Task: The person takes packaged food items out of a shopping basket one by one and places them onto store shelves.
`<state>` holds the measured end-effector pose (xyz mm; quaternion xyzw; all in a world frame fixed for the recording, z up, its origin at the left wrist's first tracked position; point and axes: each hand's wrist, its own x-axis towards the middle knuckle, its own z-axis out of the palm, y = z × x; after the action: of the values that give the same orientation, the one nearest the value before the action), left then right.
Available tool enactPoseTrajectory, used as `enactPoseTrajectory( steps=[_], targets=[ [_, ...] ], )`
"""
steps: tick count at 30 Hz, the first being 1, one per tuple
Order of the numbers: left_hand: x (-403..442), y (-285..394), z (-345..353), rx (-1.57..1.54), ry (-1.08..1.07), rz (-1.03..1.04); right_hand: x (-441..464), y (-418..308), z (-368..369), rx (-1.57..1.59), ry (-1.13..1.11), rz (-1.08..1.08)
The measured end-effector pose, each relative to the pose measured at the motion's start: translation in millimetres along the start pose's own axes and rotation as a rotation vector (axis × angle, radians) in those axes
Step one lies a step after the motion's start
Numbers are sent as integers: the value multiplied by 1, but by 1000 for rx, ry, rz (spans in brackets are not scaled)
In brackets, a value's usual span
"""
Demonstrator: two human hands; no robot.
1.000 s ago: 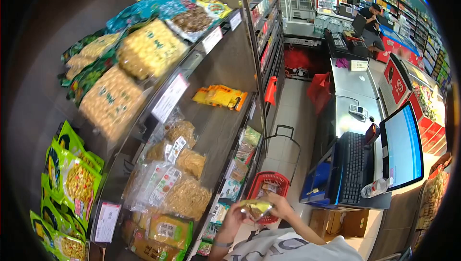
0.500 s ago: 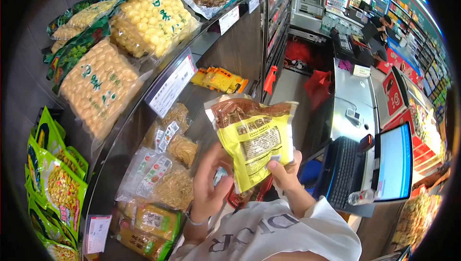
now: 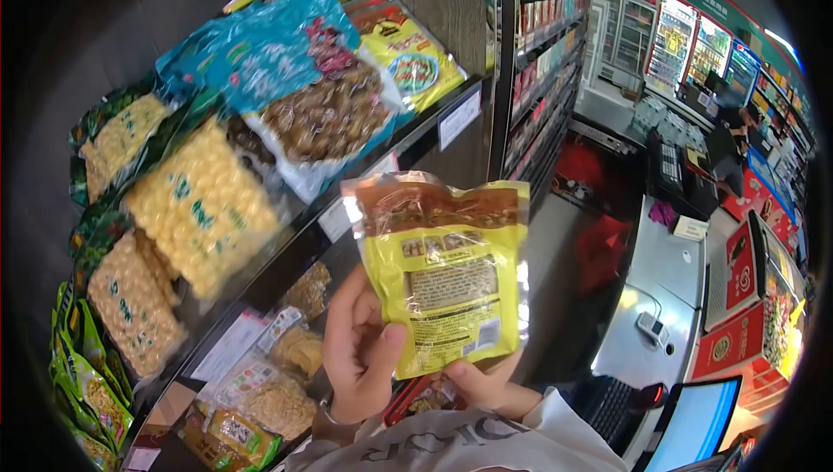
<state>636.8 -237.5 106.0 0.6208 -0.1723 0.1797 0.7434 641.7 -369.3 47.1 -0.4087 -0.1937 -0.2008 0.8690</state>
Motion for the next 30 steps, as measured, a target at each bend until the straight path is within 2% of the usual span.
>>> enactPoseTrajectory(
  steps=[1,2,3,5,6,7,9,11,13,14,16,17,19,20,21,23,26,27,28,29,30],
  targets=[
    [8,-3,4,87,4,-45,13,-3,-11,-131,-45,-43],
    [19,-3,7,196,-81,-2,14,-3,-33,-275,-141,80],
    [30,-6,10,205,-66,6,24,-2,-46,-264,-157,83],
    [47,-12,15,522,-157,320,48,-1,-60,-1338,-599,-236],
    [51,-12,17,417,-176,277,63,-3,-46,-541,-214,-59],
    [54,-14,22,434,-157,287,82,-4,-48,-523,-235,-61],
    [56,-19,30,38,-200,199,116,-4,-54,-942,-334,-740],
    [53,-22,39,-63,-159,140,140,-7,-44,-1022,-369,-915],
    [60,-28,57,3,91,199,158,-5,-45,-1028,-458,-923],
    [65,-28,63,17,114,216,168,-1,-46,-1003,-497,-959],
    [79,-27,72,57,502,102,182,2,-49,-980,-511,-1009],
    [86,-26,75,68,517,121,190,2,-52,-953,-518,-1021],
    [100,-26,80,172,525,279,212,4,-60,-933,-571,-1131],
    [114,-26,82,257,497,434,225,8,-58,-824,-564,-1145],
    [127,-24,86,272,507,443,237,8,-57,-803,-566,-1147],
    [154,-17,93,513,500,660,262,5,-53,-807,-503,-1228],
    [203,1,91,641,307,626,311,15,-33,-732,-397,-1278],
    [217,4,98,641,329,586,321,19,-30,-699,-390,-1258],
    [223,2,100,987,473,628,324,19,-31,-695,-376,-1265],
    [229,-3,99,1330,619,665,327,18,-34,-845,-484,-1121],
    [230,-11,98,1407,652,831,329,16,-36,-989,-586,-970]
  ],
)
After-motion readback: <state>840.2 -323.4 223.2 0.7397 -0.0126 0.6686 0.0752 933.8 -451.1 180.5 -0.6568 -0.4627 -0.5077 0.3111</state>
